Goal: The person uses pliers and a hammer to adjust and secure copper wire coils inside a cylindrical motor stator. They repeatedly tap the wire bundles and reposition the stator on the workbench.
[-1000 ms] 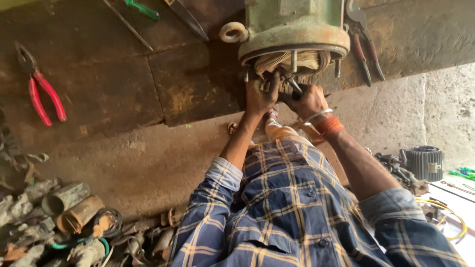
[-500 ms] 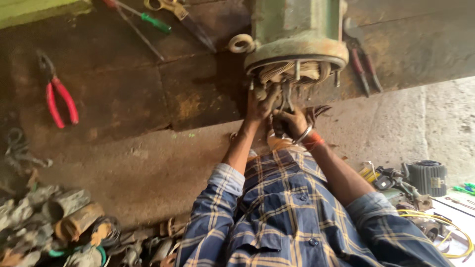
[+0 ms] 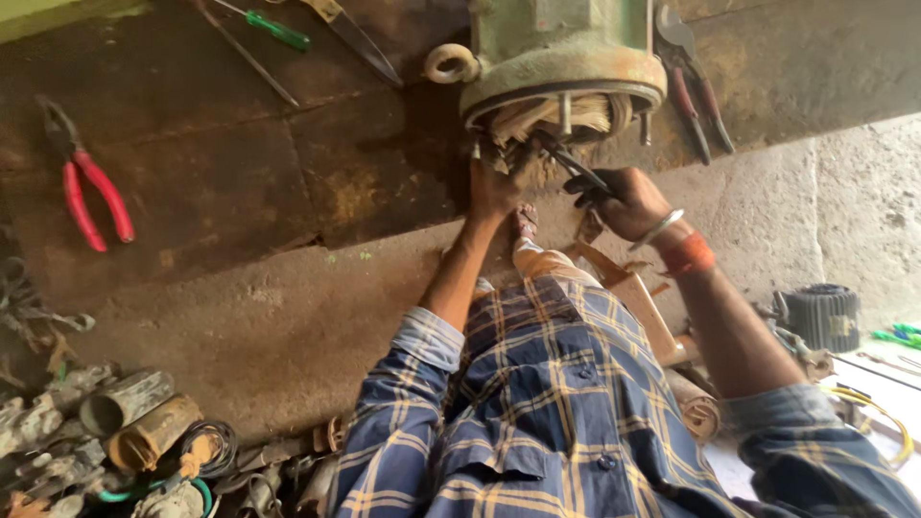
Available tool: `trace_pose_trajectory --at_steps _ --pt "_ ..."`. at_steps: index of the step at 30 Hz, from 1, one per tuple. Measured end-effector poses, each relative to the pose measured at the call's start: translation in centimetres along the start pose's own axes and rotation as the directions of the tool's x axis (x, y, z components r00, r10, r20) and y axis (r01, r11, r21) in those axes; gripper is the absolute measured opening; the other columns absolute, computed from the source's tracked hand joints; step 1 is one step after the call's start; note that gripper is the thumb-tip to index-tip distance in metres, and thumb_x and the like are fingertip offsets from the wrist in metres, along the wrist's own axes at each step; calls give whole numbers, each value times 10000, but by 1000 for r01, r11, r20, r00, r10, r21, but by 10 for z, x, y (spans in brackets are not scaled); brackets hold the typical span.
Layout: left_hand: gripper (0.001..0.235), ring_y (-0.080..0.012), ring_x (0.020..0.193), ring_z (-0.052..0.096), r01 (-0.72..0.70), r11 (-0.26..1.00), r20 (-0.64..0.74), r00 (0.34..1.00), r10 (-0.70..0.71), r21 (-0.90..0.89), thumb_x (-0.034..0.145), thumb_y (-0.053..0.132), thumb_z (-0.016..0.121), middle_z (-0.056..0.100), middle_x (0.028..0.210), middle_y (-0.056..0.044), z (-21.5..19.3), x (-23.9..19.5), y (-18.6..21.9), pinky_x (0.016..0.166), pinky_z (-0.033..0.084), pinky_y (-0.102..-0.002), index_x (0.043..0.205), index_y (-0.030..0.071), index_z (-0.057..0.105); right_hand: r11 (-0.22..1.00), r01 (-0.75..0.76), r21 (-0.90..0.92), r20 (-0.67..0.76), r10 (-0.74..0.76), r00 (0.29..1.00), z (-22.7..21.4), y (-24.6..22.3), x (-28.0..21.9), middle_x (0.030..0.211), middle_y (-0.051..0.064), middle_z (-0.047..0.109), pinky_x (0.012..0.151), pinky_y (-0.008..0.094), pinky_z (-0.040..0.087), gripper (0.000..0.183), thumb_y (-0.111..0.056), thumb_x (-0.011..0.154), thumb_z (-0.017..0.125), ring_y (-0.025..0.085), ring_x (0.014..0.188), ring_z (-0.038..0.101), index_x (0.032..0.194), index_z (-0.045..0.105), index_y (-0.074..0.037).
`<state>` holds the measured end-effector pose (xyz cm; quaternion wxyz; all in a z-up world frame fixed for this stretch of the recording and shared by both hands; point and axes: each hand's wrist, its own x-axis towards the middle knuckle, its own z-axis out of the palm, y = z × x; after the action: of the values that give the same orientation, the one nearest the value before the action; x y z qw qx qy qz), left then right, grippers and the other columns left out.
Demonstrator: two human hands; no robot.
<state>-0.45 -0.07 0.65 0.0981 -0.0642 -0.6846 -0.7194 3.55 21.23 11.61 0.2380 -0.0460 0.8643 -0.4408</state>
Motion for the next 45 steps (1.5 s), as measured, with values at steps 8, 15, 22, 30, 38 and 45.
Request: trace_pose_trajectory --at_steps 8,15,22,30,38,45 --pt "491 -211 1145 657 136 972 84 989 -122 -190 965 186 780 697 1254 -130 2 -1 -26 1001 541 -378 1352 -30 568 944 105 -311 -12 -115 993 -21 -12 20 853 205 731 693 425 572 362 15 834 523 318 737 718 1076 783 -57" --pt "373 -204 1120 718 283 958 170 947 -271 -47 990 200 738 751 1211 -118 -5 -9 -31 971 572 -356 1272 -27 647 945 314 -90 -279 -327 903 29 13 23 989 187 727 727 374 559 396 35 779 486 301 823 713 1089 732 4" --pt "371 -199 1237 598 249 841 188 966 -179 -481 1053 131 658 635 1326 -104 -1 -2 -15 1106 494 -360 1381 -13 557 981 127 -147 -426 -179 887 47 3 23 725 185 654 601 362 515 86 -27 834 631 275 594 662 883 664 35" --pt "233 -169 1040 660 249 932 184 961 -205 -264 1072 136 630 729 1152 -90 -4 -2 -10 938 552 -341 1240 -18 677 962 -2 -272 -454 -127 882 64 -24 22 713 116 713 545 361 574 469 -397 814 863 226 565 700 898 630 0" --pt "256 -149 1010 649 207 939 200 968 -154 -275 1039 152 652 711 1114 -78 -6 -8 -12 904 534 -322 1229 -20 660 959 39 -281 -391 -151 908 74 -20 35 684 84 715 572 368 582 426 -439 807 868 210 551 701 830 715 -42" --pt "350 -147 1146 613 174 909 171 978 -116 -379 1012 143 621 667 1245 -76 -10 -6 -19 1008 487 -318 1321 -19 604 990 -98 -102 -409 48 911 92 6 39 611 75 667 533 380 525 375 -365 860 861 187 519 619 794 723 -24"
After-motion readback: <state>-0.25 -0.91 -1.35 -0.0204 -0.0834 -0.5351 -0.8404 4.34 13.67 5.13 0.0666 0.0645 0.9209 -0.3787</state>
